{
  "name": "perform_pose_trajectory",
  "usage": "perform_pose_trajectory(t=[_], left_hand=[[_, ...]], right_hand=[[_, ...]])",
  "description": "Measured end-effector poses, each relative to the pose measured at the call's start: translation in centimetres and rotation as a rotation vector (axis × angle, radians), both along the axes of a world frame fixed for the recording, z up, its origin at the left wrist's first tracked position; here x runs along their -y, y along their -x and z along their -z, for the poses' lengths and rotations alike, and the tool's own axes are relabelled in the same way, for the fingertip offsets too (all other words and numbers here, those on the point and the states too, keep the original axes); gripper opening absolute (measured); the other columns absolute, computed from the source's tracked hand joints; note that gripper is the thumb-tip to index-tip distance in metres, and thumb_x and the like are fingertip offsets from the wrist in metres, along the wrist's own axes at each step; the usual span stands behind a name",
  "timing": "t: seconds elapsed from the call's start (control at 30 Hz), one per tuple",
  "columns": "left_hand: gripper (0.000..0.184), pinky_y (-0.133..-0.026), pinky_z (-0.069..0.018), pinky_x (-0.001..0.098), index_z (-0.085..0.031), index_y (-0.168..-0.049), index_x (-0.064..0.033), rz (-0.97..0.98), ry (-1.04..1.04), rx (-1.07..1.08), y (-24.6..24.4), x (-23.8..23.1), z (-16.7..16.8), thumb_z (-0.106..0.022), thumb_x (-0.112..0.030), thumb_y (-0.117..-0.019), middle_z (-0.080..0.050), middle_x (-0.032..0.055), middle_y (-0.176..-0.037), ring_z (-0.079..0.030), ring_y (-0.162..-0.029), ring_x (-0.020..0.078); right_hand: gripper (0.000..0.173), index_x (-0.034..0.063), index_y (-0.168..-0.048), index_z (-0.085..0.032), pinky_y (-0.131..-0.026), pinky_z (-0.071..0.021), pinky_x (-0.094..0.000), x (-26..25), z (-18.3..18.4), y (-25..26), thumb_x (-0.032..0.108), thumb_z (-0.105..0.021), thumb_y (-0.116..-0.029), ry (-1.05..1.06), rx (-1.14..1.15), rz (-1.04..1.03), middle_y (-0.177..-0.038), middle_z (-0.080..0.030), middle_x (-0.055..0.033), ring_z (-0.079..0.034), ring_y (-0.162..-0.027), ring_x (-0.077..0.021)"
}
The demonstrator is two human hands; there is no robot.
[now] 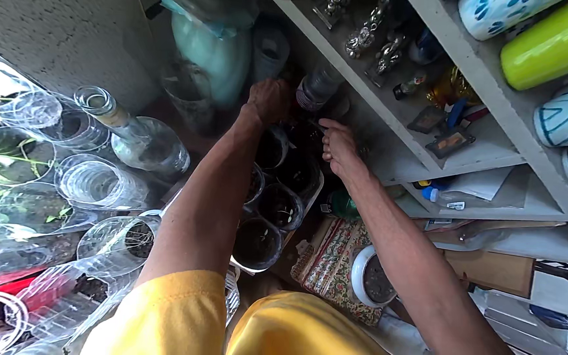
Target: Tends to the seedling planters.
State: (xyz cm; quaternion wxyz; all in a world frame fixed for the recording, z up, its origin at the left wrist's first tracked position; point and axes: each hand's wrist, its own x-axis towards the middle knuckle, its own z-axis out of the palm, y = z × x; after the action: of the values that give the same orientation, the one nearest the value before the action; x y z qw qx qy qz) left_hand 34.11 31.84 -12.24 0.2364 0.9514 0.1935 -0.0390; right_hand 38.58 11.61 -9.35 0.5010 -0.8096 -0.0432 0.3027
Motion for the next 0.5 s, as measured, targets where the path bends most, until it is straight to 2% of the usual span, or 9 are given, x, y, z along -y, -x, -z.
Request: perform_pose_trajectory(t=[0.07,0.1,0.13,0.17,0.2,0.27,0.33,0.43,0.5], left_hand=[[0.051,-0.082,-0.051,0.0705,-0.072,-0.102,-0.0076,-0.015,0.001,-0.009,-0.14,-0.05,0.13,-0.083,-0.051,-0.0784,-0.069,0.0243,-0.11,-0.066,-0.107,0.0473],[0.051,-0.082,-0.0511,0.0705,-0.072,-0.102,-0.0073,-0.021,0.001,-0.013,-0.19,-0.03,0.17,-0.082,-0.052,-0.0784,-0.069,0.0244,-0.111,-0.066,-0.108,0.0473],[0.052,-0.082,-0.051,0.0707,-0.072,-0.102,-0.0067,-0.028,0.006,-0.012,-0.2,0.01,0.21,-0.083,-0.052,-0.0781,-0.069,0.0247,-0.111,-0.065,-0.108,0.0474],[0.053,-0.083,-0.0508,0.0709,-0.072,-0.103,-0.0059,-0.031,0.013,-0.014,-0.21,0.06,0.22,-0.083,-0.051,-0.0782,-0.069,0.0253,-0.112,-0.065,-0.109,0.0476],[0.054,-0.084,-0.0508,0.0709,-0.071,-0.104,-0.0054,-0.031,0.015,-0.014,-0.21,0.07,0.18,-0.083,-0.051,-0.0781,-0.068,0.0256,-0.113,-0.065,-0.109,0.0476],[0.052,-0.084,-0.051,0.0708,-0.072,-0.105,-0.0065,-0.023,0.017,0.0,-0.11,-0.01,0.29,-0.083,-0.05,-0.0782,-0.068,0.0252,-0.114,-0.065,-0.11,0.0473],[0.05,-0.083,-0.0511,0.0707,-0.073,-0.104,-0.0085,-0.019,0.022,0.015,-0.02,-0.19,0.56,-0.083,-0.049,-0.0782,-0.069,0.0237,-0.113,-0.066,-0.109,0.0467],[0.052,-0.084,-0.0514,0.0701,-0.072,-0.107,-0.0089,-0.027,0.023,0.016,-0.14,-0.21,0.95,-0.084,-0.05,-0.0771,-0.069,0.0241,-0.115,-0.065,-0.11,0.0468],[0.053,-0.084,-0.0516,0.0699,-0.071,-0.108,-0.0079,-0.033,0.018,0.023,-0.18,-0.12,1.06,-0.084,-0.049,-0.077,-0.068,0.0247,-0.115,-0.065,-0.109,0.0471]], right_hand=[[0.035,0.0169,-0.133,-0.067,-0.044,-0.0316,-0.0255,0.38,0.61,-0.05,0.012,-0.046,-0.1053,0.142,0.13,-0.102,-0.078,-0.046,0.0006,-0.037,-0.052,-0.009],[0.035,0.0189,-0.133,-0.07,-0.051,-0.0401,-0.0305,0.48,0.59,0.01,0.013,-0.05,-0.1041,0.246,0.228,-0.167,-0.088,-0.058,-0.0032,-0.047,-0.06,-0.0121],[0.036,0.0189,-0.133,-0.071,-0.066,-0.0501,-0.0377,0.51,0.36,0.19,0.012,-0.053,-0.1023,0.321,0.32,-0.224,-0.105,-0.07,-0.0069,-0.061,-0.077,-0.0162],[0.037,0.0183,-0.134,-0.07,-0.086,-0.0553,-0.0442,0.52,0.22,0.29,0.012,-0.054,-0.1013,0.369,0.389,-0.276,-0.12,-0.073,-0.0079,-0.069,-0.101,-0.0197],[0.037,0.0169,-0.134,-0.07,-0.096,-0.0536,-0.0481,0.47,0.24,0.42,0.011,-0.054,-0.1009,0.388,0.442,-0.302,-0.124,-0.072,-0.0096,-0.068,-0.112,-0.0233],[0.039,0.017,-0.138,-0.065,-0.098,-0.0523,-0.0526,0.38,0.18,0.77,0.011,-0.053,-0.1011,0.442,0.512,-0.323,-0.125,-0.071,-0.0131,-0.067,-0.117,-0.0289],[0.043,0.0189,-0.145,-0.058,-0.095,-0.0531,-0.0553,0.46,0.35,0.82,0.014,-0.052,-0.1026,0.501,0.55,-0.354,-0.124,-0.07,-0.0157,-0.068,-0.114,-0.0329],[0.042,0.0143,-0.145,-0.06,-0.101,-0.0515,-0.0537,0.96,1.0,0.52,0.015,-0.045,-0.1053,0.544,0.683,-0.45,-0.129,-0.07,-0.0155,-0.067,-0.119,-0.0327],[0.042,0.0148,-0.145,-0.061,-0.092,-0.0547,-0.0558,0.91,0.8,0.8,0.016,-0.043,-0.1063,0.641,0.787,-0.513,-0.118,-0.073,-0.0169,-0.071,-0.108,-0.0355]])
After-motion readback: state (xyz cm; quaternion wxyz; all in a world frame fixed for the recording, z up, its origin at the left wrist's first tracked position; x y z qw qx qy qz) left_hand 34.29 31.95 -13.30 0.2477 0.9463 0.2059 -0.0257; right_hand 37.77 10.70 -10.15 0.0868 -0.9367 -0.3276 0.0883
